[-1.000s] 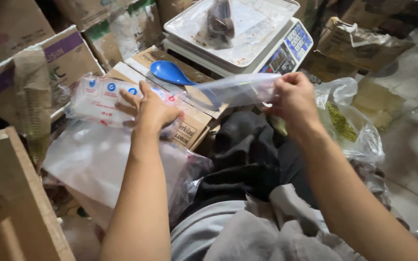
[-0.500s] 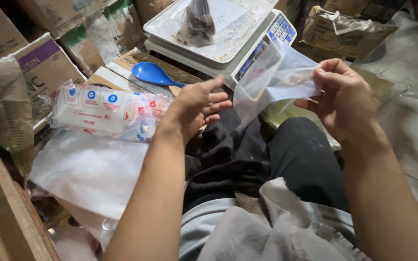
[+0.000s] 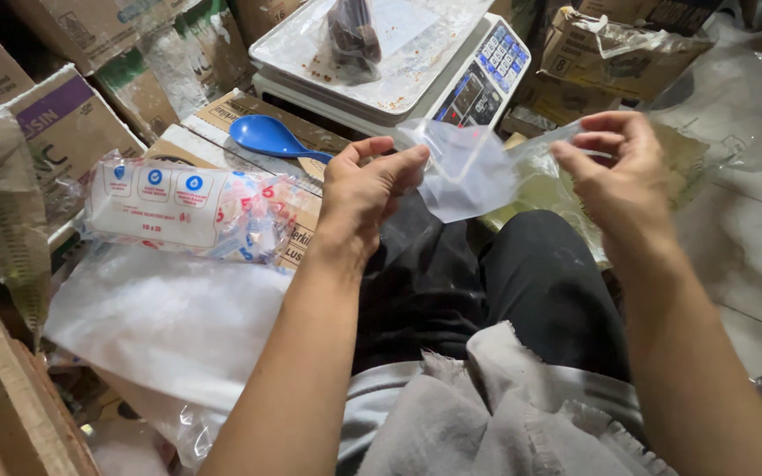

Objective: The person scoops green mung beans from a large sack into small plastic bags using a blue scoop. They place each bag on a digital scale to measure the weight, then tie the bag closed by hand and set it aside. The process is repeated multiple times.

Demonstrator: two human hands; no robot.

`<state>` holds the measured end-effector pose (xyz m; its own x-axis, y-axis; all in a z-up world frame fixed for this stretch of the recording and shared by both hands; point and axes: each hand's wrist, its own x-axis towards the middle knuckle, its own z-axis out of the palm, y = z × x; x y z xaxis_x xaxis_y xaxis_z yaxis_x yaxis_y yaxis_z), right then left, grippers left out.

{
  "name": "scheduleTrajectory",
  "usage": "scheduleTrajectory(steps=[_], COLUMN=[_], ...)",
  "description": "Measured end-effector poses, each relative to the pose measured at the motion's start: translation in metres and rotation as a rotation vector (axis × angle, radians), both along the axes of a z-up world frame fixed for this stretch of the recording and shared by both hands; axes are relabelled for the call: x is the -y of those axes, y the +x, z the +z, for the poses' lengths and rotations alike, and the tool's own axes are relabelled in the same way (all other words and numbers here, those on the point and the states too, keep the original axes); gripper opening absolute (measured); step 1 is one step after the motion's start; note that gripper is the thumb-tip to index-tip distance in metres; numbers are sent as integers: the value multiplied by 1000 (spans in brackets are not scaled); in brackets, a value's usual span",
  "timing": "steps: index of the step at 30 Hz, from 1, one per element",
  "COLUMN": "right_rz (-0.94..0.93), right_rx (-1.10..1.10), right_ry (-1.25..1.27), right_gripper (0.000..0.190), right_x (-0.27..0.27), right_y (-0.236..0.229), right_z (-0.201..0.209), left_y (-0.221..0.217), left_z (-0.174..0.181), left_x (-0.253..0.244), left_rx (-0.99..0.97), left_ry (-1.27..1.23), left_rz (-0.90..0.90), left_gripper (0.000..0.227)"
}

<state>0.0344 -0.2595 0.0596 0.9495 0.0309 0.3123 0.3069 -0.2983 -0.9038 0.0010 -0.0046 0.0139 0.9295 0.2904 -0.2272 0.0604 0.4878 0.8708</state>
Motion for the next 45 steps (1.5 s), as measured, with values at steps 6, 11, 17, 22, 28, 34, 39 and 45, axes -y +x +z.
scheduleTrajectory(steps=[6, 11, 17, 22, 28, 34, 39, 45], right_rz=[285, 246, 120, -76, 344, 261, 2, -211], right_rx=[-223, -163, 117, -107, 75, -330, -494, -578], right_ry=[-123, -21, -401, -961, -495, -119, 121, 245], right_gripper=[27, 21, 32, 48, 42, 27, 29, 42], right_x=[-48, -54, -41, -48, -21, 34, 83, 133], right_y=[-24, -29, -25, -22, 5, 28, 64, 126], right_z=[-2, 1, 8, 8, 0, -20, -68, -161], left_y=[-3, -12, -23, -32, -28, -7, 25, 66], left_z=[0, 18, 36, 33, 27, 25, 18, 5], left_x=[27, 31, 32, 47, 52, 64, 88, 116], left_rx=[278, 180, 288, 454, 429, 159, 219, 314], left_ry=[188, 509, 1055, 1268, 1298, 1160, 1064, 1062], left_rz=[81, 83, 222, 143, 65, -82, -87, -69], left_gripper=[39, 35, 17, 15, 20, 43, 49, 50])
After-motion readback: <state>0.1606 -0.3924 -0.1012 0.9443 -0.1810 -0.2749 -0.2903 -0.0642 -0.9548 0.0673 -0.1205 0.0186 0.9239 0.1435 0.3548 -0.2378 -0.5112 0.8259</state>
